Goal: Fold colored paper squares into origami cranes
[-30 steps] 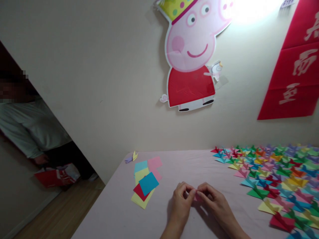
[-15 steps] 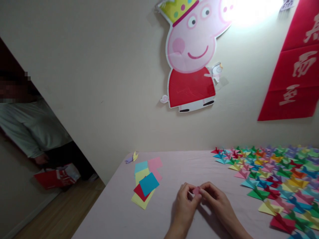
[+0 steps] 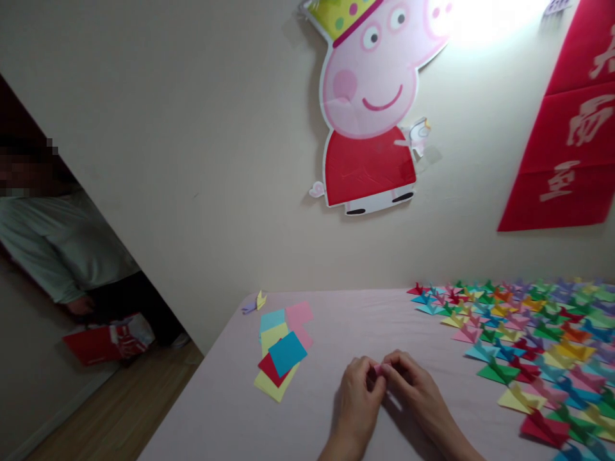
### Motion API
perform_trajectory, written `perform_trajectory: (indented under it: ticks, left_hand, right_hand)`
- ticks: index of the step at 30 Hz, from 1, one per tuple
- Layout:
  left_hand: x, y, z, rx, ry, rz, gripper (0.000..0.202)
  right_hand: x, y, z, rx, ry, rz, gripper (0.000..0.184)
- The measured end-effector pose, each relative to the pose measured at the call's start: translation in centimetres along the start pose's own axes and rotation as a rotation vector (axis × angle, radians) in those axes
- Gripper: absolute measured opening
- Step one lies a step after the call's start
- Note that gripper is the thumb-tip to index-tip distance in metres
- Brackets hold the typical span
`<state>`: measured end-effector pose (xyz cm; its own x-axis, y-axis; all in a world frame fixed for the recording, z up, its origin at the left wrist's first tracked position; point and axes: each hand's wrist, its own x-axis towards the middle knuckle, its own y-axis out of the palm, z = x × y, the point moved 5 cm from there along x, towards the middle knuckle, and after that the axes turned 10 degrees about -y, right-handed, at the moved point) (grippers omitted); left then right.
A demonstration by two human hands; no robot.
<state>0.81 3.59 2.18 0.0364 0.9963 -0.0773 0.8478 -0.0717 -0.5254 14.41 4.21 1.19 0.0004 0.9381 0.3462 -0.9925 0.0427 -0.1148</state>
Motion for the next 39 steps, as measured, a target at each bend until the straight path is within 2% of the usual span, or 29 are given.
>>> perform_trajectory:
  ticks: [4, 8, 10, 13, 18, 22, 24, 28, 34, 39]
  left_hand:
    - [-0.3, 0.2, -0.2, -0.117, -0.027, 0.038, 0.005]
    - [-1.4, -0.5, -0.4, -0.238, -0.049, 0.041, 0.021]
    - [-2.1, -1.1, -0.3, -0.159, -0.036, 0.017, 0.018]
    - [-3.1, -1.5, 0.2, 0.078, 0.009, -0.027, 0.015]
    - [-4.6, -1.6, 0.4, 0.474, 0.143, -0.161, 0.017]
    - [-5.4, -1.0, 0.4, 0.652, 0.34, -0.093, 0.02]
    - [-5.6, -0.9, 0.7, 0.695, 0.408, -0.052, 0.026]
    - [-5.6, -1.1, 1.4, 0.725, 0.459, -0.006, 0.038]
    - [-5.9, -1.3, 2.0, 0.715, 0.447, -0.007, 0.039]
    - [-6.4, -2.1, 2.4, 0.616, 0.431, -0.025, 0.044]
  right_hand:
    - [0.0, -0.2, -0.3, 0.033, 0.026, -0.016, 0.033]
    - [0.0, -0.1, 0.4, -0.12, -0.041, 0.035, 0.029]
    - [-0.1, 0.2, 1.0, -0.272, -0.114, 0.087, 0.026]
    - [-0.5, 1.1, 1.3, -0.48, -0.184, 0.195, 0.02]
    - [-1.0, 2.0, 0.9, -0.708, -0.163, 0.278, 0.009]
    - [-0.7, 2.4, 0.7, -0.788, -0.122, 0.28, 0.007]
    - [-0.4, 2.5, 0.6, -0.819, -0.101, 0.283, 0.005]
    - [-0.4, 2.3, 0.2, -0.81, -0.09, 0.324, 0.007]
    - [-0.7, 0.6, 0.0, -0.746, -0.079, 0.37, 0.02]
    - [-0.4, 0.7, 0.2, -0.797, -0.027, 0.334, 0.011]
